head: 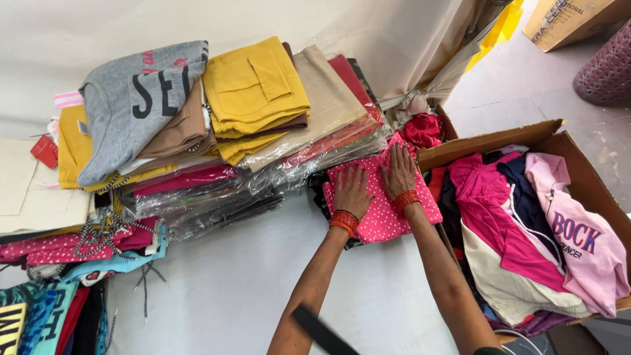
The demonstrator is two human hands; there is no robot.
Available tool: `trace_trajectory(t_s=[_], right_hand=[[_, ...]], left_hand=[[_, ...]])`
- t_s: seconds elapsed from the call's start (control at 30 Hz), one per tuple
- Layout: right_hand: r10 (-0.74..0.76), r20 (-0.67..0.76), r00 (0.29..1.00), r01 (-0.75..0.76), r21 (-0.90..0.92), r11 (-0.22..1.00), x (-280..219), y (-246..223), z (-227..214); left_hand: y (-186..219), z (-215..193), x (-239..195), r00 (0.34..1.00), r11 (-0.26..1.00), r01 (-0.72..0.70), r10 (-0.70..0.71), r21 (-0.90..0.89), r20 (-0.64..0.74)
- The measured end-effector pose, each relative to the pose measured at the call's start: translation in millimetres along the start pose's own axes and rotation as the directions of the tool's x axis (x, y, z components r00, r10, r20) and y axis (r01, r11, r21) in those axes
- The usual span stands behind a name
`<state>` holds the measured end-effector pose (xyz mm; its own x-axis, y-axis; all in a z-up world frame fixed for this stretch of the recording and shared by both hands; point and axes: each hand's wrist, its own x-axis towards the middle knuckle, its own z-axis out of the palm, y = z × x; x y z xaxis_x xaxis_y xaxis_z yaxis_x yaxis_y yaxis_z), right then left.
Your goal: The person folds a camouflage-patterned garment and places it on a stack. They then unfold, smooth, and fold a pink polka-dotted long-sleeved shirt, followed by a solid pink t-shirt, placing each folded item on a pile.
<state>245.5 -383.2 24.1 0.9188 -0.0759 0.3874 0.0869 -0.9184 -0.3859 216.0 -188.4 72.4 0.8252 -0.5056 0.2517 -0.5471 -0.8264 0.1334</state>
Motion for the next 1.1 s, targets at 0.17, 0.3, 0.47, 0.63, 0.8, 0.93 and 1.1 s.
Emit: trace_trajectory(t_s=[0.17, 0.3, 0.47, 0.63, 0.8, 0.93, 1.1], right_hand=[[0.029, 0.158, 0.987, -0.013, -0.103, 0.995, 12.7, -12.1, -3.7], [0.086, 0.223, 0.971, -0.035, -0.223, 0.974, 5.8, -21.0, 0.8], [0.160, 0.333, 0.929, -0.057, -0.299, 0.953, 17.0, -27.1, -4.5], [0.214, 0.397, 0.892, -0.099, -0.290, 0.952, 24.6, -24.5, -6.1], [0.207, 0.373, 0.904, -0.099, -0.290, 0.952, 20.6, -23.8, -5.7], [0.060, 0.232, 0.971, -0.001, -0.249, 0.969, 4.2, 13.9, 9.0], [0.349, 0.159, 0.923, -0.299, -0.274, 0.914, -24.3, 74.1, -15.3]], left_hand=[[-31.6, -21.7, -10.8, 0.968, 0.989, 0.135, -0.143, 0.054, 0.206], [-39.6, -8.3, -24.0, 0.971, 0.987, 0.136, -0.151, 0.091, 0.185], [-40.5, -11.4, -19.7, 0.959, 0.982, 0.188, -0.189, 0.027, 0.211], [-44.2, -8.3, -19.0, 0.951, 0.973, 0.226, -0.211, -0.042, 0.225], [-46.5, -25.0, -19.0, 0.919, 0.945, 0.303, -0.256, -0.121, 0.300], [-78.4, -7.8, -59.9, 0.970, 0.933, 0.209, -0.161, -0.292, 0.180], [-95.4, -8.3, -168.2, 0.854, 0.856, 0.500, -0.464, -0.128, 0.237]])
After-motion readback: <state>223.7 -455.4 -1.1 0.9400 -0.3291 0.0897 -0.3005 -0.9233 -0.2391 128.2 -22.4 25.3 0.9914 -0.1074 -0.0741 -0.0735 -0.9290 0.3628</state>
